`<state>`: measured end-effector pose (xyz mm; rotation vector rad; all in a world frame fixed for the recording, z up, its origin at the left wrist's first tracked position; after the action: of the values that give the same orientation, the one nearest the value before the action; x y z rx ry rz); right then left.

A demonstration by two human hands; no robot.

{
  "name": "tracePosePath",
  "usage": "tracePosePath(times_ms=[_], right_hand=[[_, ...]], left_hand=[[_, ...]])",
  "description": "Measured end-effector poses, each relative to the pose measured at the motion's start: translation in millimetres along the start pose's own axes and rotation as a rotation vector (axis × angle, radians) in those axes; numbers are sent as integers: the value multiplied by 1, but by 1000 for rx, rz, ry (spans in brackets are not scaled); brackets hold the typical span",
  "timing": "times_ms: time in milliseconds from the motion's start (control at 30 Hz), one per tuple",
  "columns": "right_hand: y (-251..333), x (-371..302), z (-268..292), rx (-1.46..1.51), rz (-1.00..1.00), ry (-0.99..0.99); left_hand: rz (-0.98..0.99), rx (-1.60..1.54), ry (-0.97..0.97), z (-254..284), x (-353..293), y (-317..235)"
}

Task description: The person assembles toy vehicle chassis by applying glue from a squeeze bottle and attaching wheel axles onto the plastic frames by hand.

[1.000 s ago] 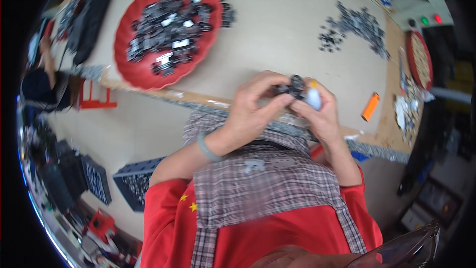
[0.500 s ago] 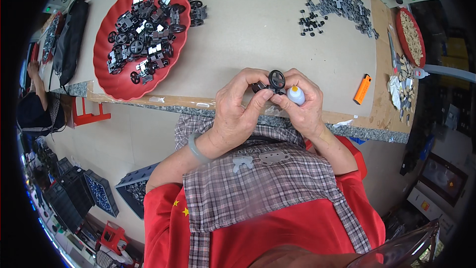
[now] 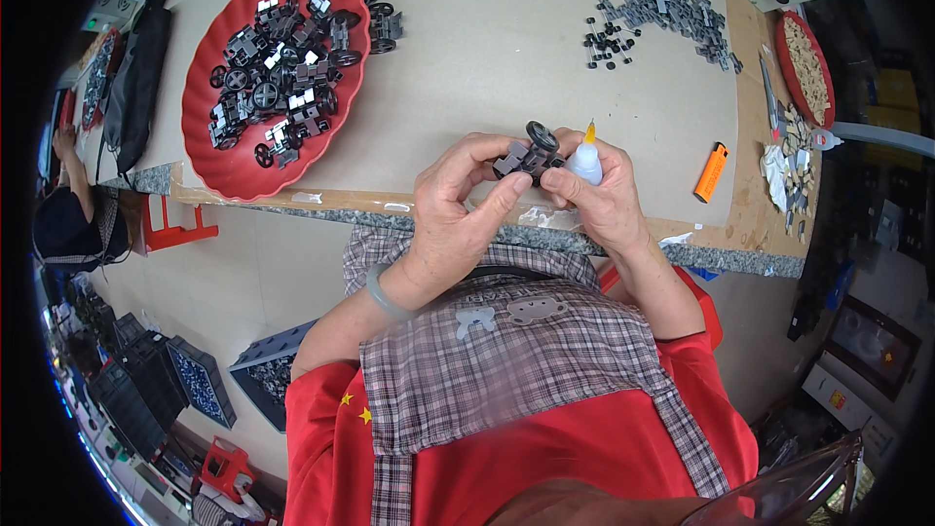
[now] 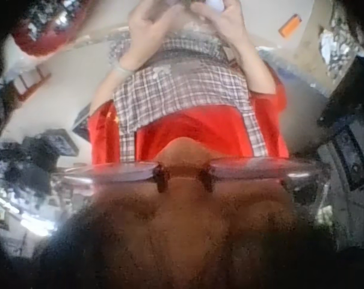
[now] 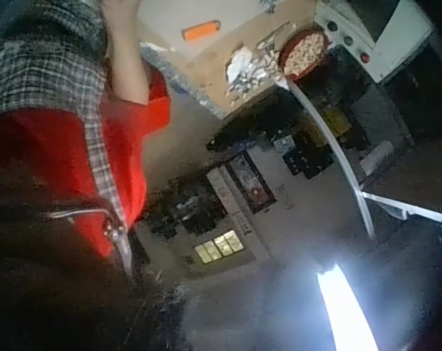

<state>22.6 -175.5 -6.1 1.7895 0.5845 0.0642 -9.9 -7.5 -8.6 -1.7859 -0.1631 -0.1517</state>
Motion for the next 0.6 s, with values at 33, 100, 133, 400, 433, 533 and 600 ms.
tracePosePath(times_ms=[33, 100, 133, 400, 433, 533, 600], right_hand=[[-1, 0, 0, -37, 2, -17], [-2, 0, -1, -76, 2, -34], [-3, -2, -4, -173, 70, -85], [6, 1, -18, -555, 269, -214], [8, 3, -18, -491, 164, -191], [12, 7, -10, -371, 98, -112], [16, 8, -5, -312, 136, -53]], left_hand=[[-12, 7, -5, 0, 1, 0], [-24, 14, -11, 0, 2, 1], [-27, 21, -19, 0, 2, 1], [96, 12, -64, 6, 4, 7], [146, -80, -76, 8, 5, 7], [255, -249, -99, 12, 12, 3], [315, -325, -115, 17, 18, 0]])
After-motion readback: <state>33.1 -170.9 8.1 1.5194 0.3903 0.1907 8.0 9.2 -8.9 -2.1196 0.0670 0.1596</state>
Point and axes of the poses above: each hand's wrist, its own x-axis towards the middle knuckle, its own z-axis out of the back of the hand, y = z × x, the point moved 1 cm from there along x, towards the middle knuckle, and after that the axes turned 5 degrees about -z, right-handed, at the moved point
